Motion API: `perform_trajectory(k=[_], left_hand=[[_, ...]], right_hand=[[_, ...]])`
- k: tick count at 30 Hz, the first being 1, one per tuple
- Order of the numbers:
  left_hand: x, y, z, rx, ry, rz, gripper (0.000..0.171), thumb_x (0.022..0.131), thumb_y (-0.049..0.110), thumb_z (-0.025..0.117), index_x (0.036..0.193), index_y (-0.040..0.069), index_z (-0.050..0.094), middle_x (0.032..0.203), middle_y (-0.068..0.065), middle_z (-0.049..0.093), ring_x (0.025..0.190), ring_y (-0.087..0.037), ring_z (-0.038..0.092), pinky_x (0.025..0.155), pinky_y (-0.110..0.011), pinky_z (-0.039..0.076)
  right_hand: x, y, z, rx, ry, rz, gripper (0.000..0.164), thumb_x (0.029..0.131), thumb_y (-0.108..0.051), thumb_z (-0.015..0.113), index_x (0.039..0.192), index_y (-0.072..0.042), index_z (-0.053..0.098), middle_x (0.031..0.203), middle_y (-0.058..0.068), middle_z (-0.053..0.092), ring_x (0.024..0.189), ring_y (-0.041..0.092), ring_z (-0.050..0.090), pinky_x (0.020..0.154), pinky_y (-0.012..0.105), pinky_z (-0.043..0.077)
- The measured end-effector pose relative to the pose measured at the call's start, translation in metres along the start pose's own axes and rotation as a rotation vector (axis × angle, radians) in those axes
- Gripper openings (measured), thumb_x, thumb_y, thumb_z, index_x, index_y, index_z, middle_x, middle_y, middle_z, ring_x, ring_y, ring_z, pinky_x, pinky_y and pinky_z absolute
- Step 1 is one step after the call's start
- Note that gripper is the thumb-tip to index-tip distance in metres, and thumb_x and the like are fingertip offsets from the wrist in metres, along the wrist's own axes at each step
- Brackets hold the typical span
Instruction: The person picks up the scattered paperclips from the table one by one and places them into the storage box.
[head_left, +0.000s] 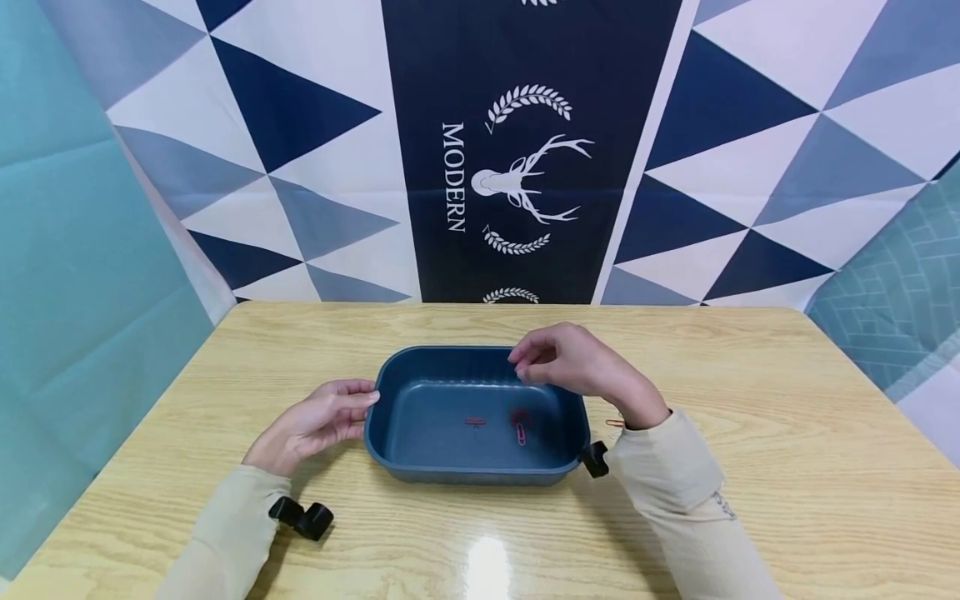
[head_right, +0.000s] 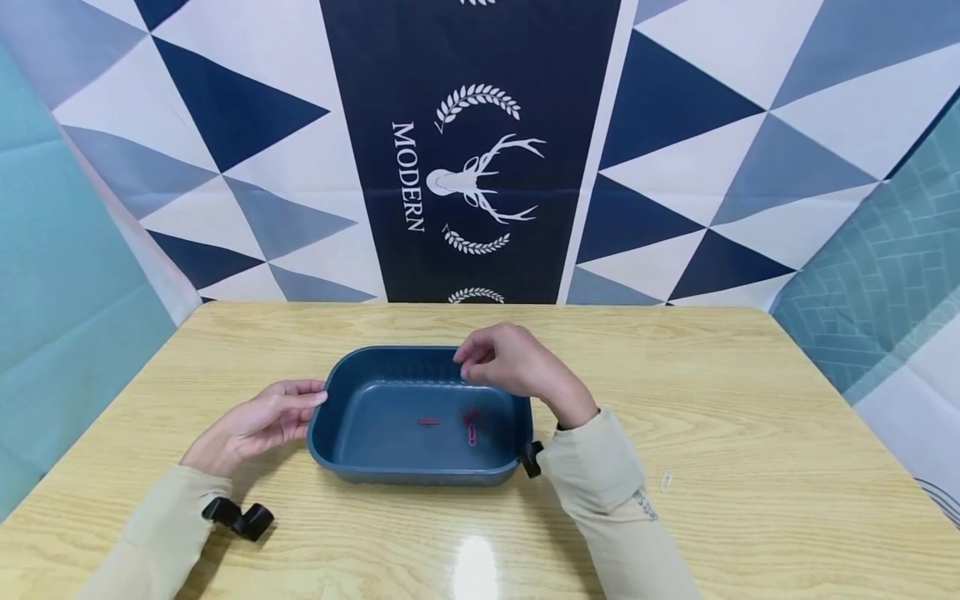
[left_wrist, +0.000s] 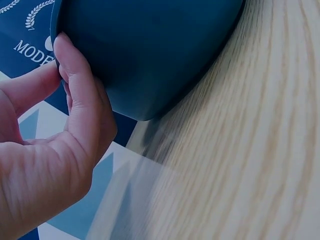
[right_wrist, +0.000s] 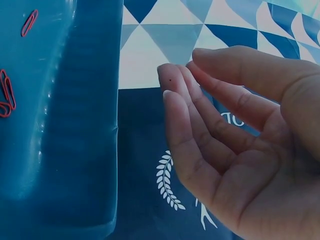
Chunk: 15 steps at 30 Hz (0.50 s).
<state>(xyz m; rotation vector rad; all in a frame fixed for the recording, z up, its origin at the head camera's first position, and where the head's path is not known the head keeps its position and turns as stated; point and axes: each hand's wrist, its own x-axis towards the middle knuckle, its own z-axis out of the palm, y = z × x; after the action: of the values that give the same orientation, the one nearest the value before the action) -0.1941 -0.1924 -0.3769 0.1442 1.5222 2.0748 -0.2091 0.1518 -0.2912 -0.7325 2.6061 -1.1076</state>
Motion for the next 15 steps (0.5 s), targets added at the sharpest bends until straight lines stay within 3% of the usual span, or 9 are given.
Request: perform_trajectory(k=[15], left_hand=[[0.001,0.000,0.000,0.000,-0.012,0.012,0.012,0.099,0.001,0.047,0.110,-0.004,0.044,0.093,-0.008,0.057,0.076,-0.012,0.060,0.071,-0.028,0.055]], right_hand=[[-0.012,-0.006,-0.004,-0.103,-0.012,-0.107,0.018,0.092,-0.008,0.066,0.109,-0.002,0.070,0.098,0.003,0.070,0.083,0.015,0.062,0.075,0.032,0.053]])
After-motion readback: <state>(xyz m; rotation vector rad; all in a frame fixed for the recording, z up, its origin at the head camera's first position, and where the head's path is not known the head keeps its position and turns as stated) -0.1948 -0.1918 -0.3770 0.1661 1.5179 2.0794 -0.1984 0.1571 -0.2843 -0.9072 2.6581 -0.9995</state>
